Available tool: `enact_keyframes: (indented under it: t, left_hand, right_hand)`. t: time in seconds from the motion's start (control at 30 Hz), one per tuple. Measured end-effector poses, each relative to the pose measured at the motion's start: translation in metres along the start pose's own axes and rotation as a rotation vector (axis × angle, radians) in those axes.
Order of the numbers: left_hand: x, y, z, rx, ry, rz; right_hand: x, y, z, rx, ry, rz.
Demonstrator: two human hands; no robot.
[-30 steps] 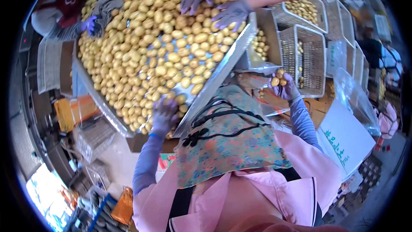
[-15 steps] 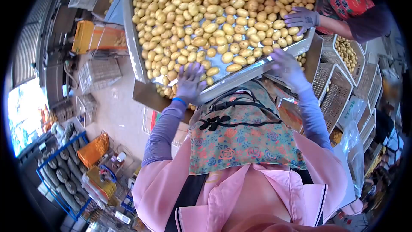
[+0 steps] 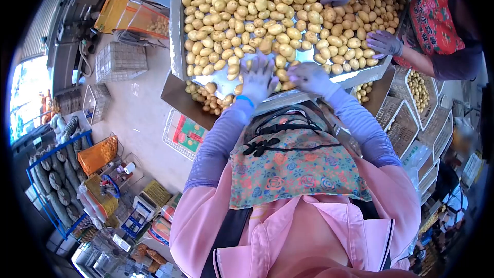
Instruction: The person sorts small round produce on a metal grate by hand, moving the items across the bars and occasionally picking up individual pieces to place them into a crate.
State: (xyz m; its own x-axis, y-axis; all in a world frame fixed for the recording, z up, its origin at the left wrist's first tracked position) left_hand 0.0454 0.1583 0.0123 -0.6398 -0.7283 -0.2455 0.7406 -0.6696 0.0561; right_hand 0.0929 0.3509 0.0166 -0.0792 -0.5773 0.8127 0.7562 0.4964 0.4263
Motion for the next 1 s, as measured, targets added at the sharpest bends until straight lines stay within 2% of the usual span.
enact_keyframes:
  t: [0.07,0.1,0.13,0.17,0.2,0.27,0.3,0.37,0.4,0.43,0.47,0.5,0.53,0.57,0.6,0.63,0.67,0.73,0.77,0.8,0.83,0.87,0.93,0.97,1.0]
  left_hand:
    - [0.012,0.031,0.007,0.048,0.05,-0.192]
    - [0.031,0.044,0.014,0.041,0.182,-0.153]
    - [0.042,0.058,0.026,0.018,0.119,-0.074]
    - [0.054,0.064,0.034,0.115,-0.13,-0.015]
    - [0.075,0.066,0.028,0.151,-0.14,0.014]
    - [0.113,0.062,0.026,-0.059,-0.034,0.105]
    - [0.113,0.047,0.032,-0.111,-0.082,0.162]
    - [0.1,0.008,0.027,-0.213,-0.169,0.227]
    - [0.089,-0.011,0.0,-0.143,-0.01,0.303]
    - [0.056,-0.021,-0.003,-0.087,-0.061,0.335]
    - [0.028,-0.027,-0.021,0.134,-0.313,0.259]
    - [0.008,-0.018,-0.016,-0.178,0.111,0.125]
    - [0.004,-0.014,-0.002,-0.184,0.119,0.122]
    - [0.003,-0.01,0.015,0.048,0.064,0.024]
    - [0.011,-0.006,0.022,0.283,0.004,-0.074]
    - [0.049,0.003,0.014,0.153,-0.073,-0.079]
    - [0.077,0.005,0.002,0.016,-0.146,-0.084]
    - [0.083,-0.021,0.025,0.01,-0.19,0.11]
    - [0.071,-0.035,0.017,-0.014,-0.149,0.203]
    - [0.063,-0.057,0.001,-0.099,0.142,0.094]
    - [0.033,-0.066,-0.004,-0.08,-0.072,0.287]
    - [0.015,-0.07,-0.026,-0.374,0.168,0.184]
    - [-0.032,-0.059,-0.013,-0.127,-0.116,0.121]
    - [-0.03,-0.054,0.002,-0.148,-0.117,0.117]
    - [-0.027,-0.038,0.008,-0.006,-0.012,-0.037]
  right_hand:
    - [0.009,0.023,0.037,-0.482,0.757,0.032]
    - [0.029,0.028,0.042,-0.468,0.751,-0.008]
    - [0.031,0.021,0.033,-0.477,0.741,-0.015]
    - [0.029,0.009,0.02,-0.427,0.703,-0.002]
    - [0.033,-0.002,0.011,-0.372,0.669,0.013]
    - [0.065,-0.027,-0.005,-0.168,0.627,-0.099]
    - [0.064,-0.037,-0.016,-0.176,0.625,-0.105]
    - [0.056,-0.056,-0.044,-0.131,0.711,0.076]
    - [0.049,-0.052,-0.037,-0.137,0.71,0.067]
    - [0.044,-0.042,-0.029,-0.155,0.569,0.248]
    - [0.04,-0.025,-0.02,-0.169,0.426,0.425]
    - [0.031,-0.008,0.004,-0.305,0.39,0.387]
    - [0.017,0.005,0.03,-0.368,0.344,0.175]
    - [-0.005,0.028,0.062,-0.605,0.325,0.2]
    - [-0.034,0.038,0.089,-0.798,0.44,-0.001]
    - [-0.026,0.066,0.115,-1.016,0.599,0.019]
    - [-0.036,0.067,0.126,-1.09,0.928,-0.186]
    - [-0.063,0.044,0.136,-1.096,0.796,-0.25]
    - [-0.046,0.029,0.142,-0.979,0.817,-0.389]
    - [-0.029,0.018,0.144,-0.856,0.83,-0.525]
    - [-0.035,0.005,0.145,-0.765,0.842,-0.479]
    - [-0.036,0.004,0.14,-0.769,0.833,-0.484]
    - [-0.038,-0.002,0.135,-0.524,0.884,-0.544]
    - [-0.027,0.016,0.13,-0.649,0.726,-0.363]
    - [-0.024,0.032,0.116,-0.648,0.728,-0.362]
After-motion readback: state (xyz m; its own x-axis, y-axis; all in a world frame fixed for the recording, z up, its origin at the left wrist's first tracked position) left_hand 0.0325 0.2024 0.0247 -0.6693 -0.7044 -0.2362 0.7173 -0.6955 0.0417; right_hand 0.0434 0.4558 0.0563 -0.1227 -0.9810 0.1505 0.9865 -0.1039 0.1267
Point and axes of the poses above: each hand's wrist, its own y-axis away from the middle knuckle, its own z-axis out of the back of the hand, x = y × z, the point moved 5 cm from there along -y, towards the middle knuckle, and after that the axes turned 2 degrees about y, right-handed, at the moved point
